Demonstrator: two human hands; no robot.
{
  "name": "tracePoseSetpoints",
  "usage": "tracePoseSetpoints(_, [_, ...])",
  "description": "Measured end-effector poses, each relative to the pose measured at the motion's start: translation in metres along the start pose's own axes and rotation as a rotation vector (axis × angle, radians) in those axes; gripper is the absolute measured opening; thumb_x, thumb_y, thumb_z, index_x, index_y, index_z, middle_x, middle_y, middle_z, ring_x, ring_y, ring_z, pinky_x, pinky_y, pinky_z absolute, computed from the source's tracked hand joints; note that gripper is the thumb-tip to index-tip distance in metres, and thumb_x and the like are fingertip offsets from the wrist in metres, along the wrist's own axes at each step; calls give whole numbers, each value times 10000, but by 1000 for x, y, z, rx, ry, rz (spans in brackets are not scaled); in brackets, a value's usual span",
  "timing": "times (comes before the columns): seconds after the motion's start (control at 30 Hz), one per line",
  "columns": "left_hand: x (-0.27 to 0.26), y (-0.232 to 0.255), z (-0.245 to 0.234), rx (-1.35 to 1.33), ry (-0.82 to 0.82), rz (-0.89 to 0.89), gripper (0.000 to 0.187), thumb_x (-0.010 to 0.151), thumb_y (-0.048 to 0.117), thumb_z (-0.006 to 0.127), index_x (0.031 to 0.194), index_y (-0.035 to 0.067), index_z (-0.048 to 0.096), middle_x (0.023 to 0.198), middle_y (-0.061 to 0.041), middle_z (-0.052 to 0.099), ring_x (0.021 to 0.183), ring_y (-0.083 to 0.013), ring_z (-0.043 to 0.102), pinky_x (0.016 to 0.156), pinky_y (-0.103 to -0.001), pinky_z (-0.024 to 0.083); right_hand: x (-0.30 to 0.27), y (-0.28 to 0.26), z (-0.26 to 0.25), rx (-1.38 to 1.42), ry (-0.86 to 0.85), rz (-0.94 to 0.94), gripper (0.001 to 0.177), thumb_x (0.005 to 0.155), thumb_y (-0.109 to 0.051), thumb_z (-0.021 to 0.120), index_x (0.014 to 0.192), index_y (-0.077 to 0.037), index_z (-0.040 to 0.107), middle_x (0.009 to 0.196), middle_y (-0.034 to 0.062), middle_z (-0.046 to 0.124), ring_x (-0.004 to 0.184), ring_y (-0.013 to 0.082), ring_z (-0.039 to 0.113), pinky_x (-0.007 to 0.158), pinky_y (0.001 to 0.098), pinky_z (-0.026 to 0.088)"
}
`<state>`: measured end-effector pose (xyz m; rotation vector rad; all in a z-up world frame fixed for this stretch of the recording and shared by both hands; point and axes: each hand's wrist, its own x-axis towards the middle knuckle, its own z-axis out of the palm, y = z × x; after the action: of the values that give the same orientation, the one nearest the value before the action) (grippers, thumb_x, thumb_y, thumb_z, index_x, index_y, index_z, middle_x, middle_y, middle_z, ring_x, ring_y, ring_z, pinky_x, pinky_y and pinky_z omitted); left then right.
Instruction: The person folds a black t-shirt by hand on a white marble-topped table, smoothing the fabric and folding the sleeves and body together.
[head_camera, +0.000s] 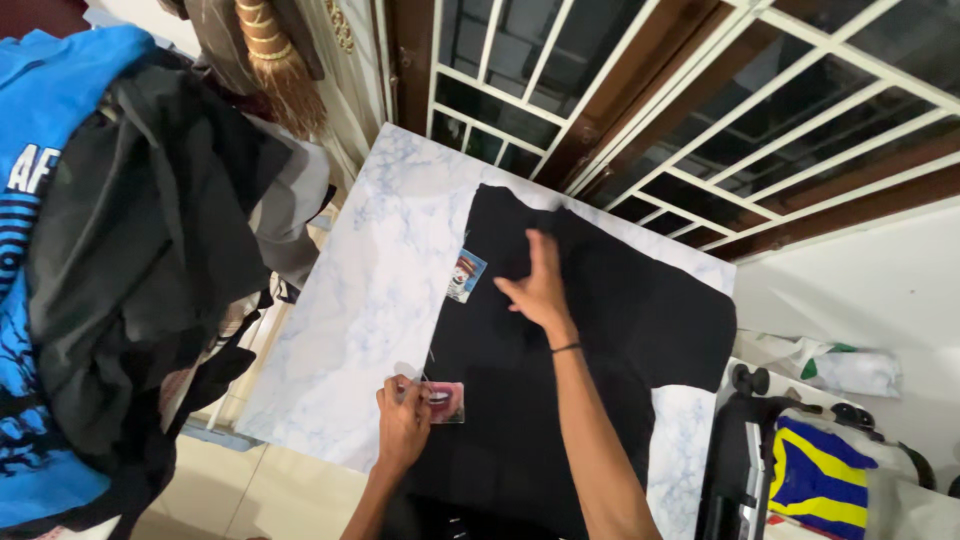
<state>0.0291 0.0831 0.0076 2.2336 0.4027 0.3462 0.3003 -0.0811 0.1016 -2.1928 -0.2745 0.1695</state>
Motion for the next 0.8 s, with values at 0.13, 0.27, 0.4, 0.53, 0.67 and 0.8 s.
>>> tracePoseSetpoints(0.13, [15,-12,-14,-3,-10,7,263,761,6,700,1006,104,697,1139,-185,535,1030,-401,502,877,-497,458,-7,-31,58,309,-188,144,708,900,-181,728,1516,-117,386,1555,144,385,918,229,741,541,320,672])
tracePoseSetpoints(0.27, [39,-26,-19,-42,-2,-4,243,795,11,690,1031,69,698,1117,-159,573,1025,-381,519,893,-478,462,-28,-5,91,322,-261,248,502,936,-191,682,1410,-81,559,1341,103,665,843,196,765,568,301,652])
tracePoseSetpoints(0.4, [67,-24,0,-109,-48,18,221,806,-4,679,1020,46,705,1048,-153,649,1026,-388,564,892,-467,479,-46,39,95,398,-214,227,276,990,-128,643,1248,-36,673,1094,101,759,792,152,756,555,269,607])
tracePoseSetpoints(0.53, [104,-5,41,-271,-152,-84,133,886,40,659,1016,18,675,952,-169,703,887,-356,681,798,-454,549,-29,87,76,427,12,218,210,992,-53,597,1184,-28,679,1001,110,766,721,140,737,544,259,598])
tracePoseSetpoints(0.67, [138,16,79,-323,-126,-262,175,907,133,685,1002,-8,643,924,-174,698,775,-342,721,734,-448,576,18,113,52,300,85,173,221,972,-13,620,1182,-32,684,998,108,759,738,142,725,560,267,575])
tracePoseSetpoints(0.8, [156,27,94,-118,5,-189,266,877,140,712,1081,-19,653,927,-207,681,831,-409,665,736,-503,535,80,109,52,-6,125,-41,288,911,7,686,1187,-73,697,1045,124,736,837,220,736,717,315,585])
